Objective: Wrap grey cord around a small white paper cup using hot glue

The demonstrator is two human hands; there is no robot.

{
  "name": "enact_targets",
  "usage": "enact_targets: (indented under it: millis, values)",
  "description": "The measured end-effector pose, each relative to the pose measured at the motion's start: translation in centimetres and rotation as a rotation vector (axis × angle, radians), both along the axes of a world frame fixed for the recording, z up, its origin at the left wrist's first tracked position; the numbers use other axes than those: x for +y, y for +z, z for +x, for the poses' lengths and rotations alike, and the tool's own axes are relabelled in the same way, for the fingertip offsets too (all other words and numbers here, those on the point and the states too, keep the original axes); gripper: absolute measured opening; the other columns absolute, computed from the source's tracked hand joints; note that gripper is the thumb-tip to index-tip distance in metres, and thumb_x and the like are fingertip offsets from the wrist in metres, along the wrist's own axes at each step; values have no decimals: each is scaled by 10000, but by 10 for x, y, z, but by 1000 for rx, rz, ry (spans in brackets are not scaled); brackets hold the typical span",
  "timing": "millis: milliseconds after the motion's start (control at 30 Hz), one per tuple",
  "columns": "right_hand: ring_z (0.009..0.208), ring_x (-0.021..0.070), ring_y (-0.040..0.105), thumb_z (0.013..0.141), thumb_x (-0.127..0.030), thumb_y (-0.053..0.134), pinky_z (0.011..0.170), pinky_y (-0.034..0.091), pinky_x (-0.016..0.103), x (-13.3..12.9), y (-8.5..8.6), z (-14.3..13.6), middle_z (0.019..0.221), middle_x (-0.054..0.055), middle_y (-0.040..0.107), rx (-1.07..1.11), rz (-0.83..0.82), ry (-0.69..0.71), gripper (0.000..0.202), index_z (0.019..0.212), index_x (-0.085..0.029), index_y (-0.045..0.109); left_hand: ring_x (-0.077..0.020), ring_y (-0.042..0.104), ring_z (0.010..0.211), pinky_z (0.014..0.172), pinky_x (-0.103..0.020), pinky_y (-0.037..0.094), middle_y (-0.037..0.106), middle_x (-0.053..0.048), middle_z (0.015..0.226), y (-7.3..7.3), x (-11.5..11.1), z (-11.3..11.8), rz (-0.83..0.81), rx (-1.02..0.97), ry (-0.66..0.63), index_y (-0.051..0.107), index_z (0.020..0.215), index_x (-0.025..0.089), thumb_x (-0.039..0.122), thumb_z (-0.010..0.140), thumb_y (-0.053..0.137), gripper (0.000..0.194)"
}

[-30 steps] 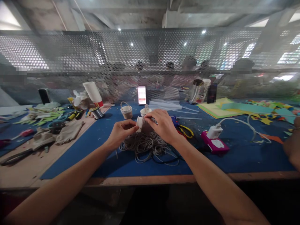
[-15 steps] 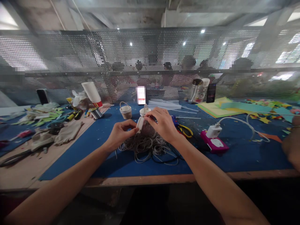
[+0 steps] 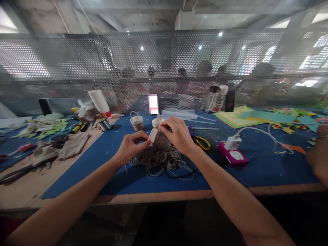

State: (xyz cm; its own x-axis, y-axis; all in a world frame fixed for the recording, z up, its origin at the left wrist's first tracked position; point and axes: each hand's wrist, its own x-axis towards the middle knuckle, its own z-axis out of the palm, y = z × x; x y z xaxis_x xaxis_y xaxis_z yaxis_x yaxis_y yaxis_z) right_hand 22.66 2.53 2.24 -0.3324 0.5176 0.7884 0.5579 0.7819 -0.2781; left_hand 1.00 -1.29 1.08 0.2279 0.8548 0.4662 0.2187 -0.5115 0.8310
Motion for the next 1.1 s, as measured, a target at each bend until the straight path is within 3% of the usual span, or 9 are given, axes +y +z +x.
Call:
enact_targets:
  millis: [1100]
  values:
    - [893, 198, 636, 968, -302, 562, 816, 476, 355, -1, 2, 0, 929, 40, 678, 4, 9, -47, 93, 940, -241, 627, -144, 566, 740, 715, -276, 450, 635, -21, 757, -2, 1, -5, 51, 27, -23, 692, 780, 165, 267, 800, 692, 104]
